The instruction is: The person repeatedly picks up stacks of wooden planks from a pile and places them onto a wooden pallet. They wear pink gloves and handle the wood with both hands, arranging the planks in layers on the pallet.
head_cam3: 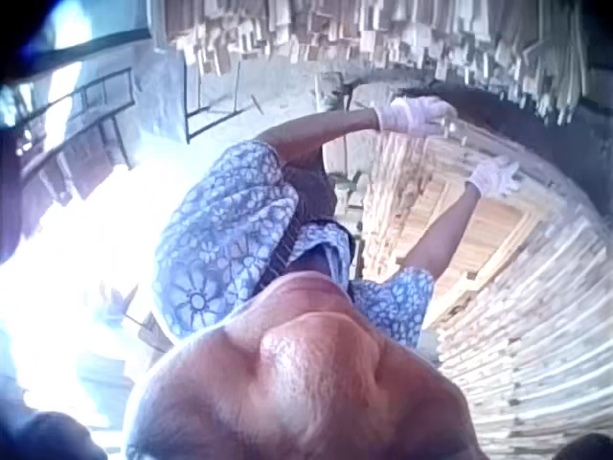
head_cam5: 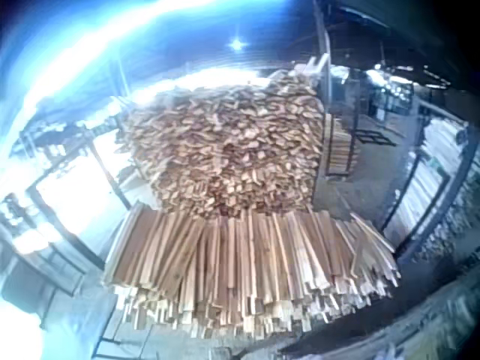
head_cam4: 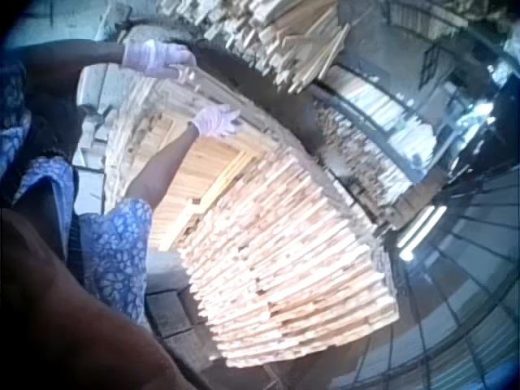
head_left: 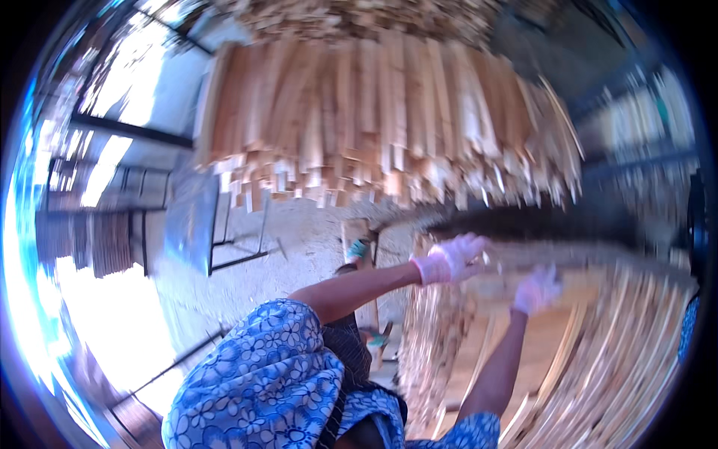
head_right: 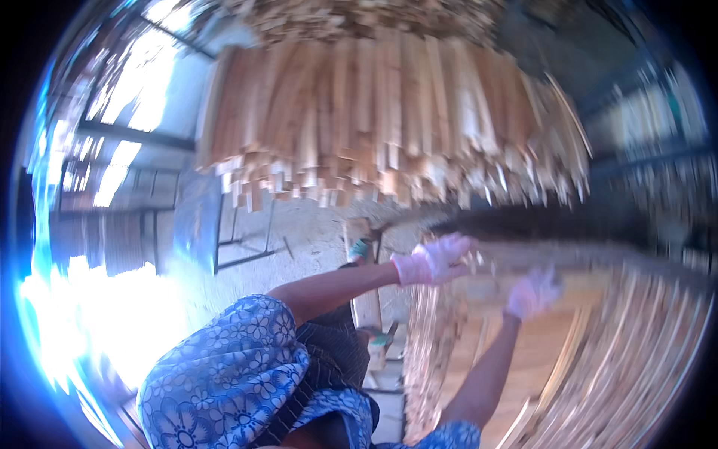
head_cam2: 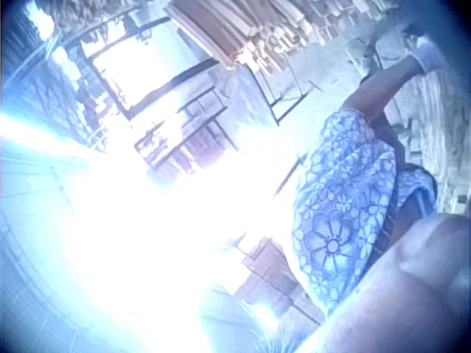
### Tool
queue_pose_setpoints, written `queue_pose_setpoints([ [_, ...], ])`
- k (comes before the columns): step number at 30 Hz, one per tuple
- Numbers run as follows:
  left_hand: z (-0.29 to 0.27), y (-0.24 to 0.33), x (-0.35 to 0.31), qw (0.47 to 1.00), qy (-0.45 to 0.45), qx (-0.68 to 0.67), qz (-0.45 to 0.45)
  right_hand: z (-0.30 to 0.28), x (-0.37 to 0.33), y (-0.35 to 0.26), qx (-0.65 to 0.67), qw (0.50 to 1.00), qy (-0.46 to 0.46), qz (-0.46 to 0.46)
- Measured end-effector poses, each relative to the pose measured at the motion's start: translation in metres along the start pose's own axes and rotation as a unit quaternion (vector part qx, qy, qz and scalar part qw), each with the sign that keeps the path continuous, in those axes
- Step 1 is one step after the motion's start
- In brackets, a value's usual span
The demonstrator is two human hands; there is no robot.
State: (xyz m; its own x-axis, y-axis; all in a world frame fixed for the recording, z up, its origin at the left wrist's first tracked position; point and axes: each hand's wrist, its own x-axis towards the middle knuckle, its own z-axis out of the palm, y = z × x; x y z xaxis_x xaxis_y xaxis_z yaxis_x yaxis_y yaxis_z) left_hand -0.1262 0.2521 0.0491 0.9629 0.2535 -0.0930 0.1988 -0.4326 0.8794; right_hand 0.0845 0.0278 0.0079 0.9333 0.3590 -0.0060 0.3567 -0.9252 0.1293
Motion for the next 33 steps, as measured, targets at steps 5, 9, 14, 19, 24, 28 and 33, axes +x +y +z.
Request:
queue_pose_setpoints([
  [5, -0.145, -0.106, -0.118, 0.979, 0.095, 0.002, -0.181, -0.092, 0.003, -0.064, 0.075, 0.992, 0.012, 0.102],
  [9, -0.276, -0.208, -0.274, 0.841, 0.406, 0.203, -0.296, -0.115, -0.027, -0.215, 0.222, 0.940, 0.074, -0.248],
  [14, -0.433, -0.248, -0.349, 0.744, 0.454, 0.342, -0.352, -0.068, -0.101, -0.469, 0.387, 0.741, -0.289, -0.467],
  [19, -0.543, -0.336, -0.348, 0.710, 0.482, 0.344, -0.382, -0.076, -0.156, -0.701, 0.357, 0.727, -0.355, -0.467],
  [24, -0.585, -0.394, -0.312, 0.680, 0.343, 0.271, -0.588, -0.072, -0.222, -0.786, 0.204, 0.863, -0.351, -0.300],
  [28, -0.592, -0.391, -0.358, 0.769, 0.375, -0.131, -0.502, -0.057, -0.236, -0.781, 0.293, 0.826, -0.366, -0.313],
  [33, -0.572, -0.374, -0.340, 0.843, 0.281, -0.065, -0.455, -0.075, -0.212, -0.778, 0.408, 0.765, -0.426, -0.259],
])
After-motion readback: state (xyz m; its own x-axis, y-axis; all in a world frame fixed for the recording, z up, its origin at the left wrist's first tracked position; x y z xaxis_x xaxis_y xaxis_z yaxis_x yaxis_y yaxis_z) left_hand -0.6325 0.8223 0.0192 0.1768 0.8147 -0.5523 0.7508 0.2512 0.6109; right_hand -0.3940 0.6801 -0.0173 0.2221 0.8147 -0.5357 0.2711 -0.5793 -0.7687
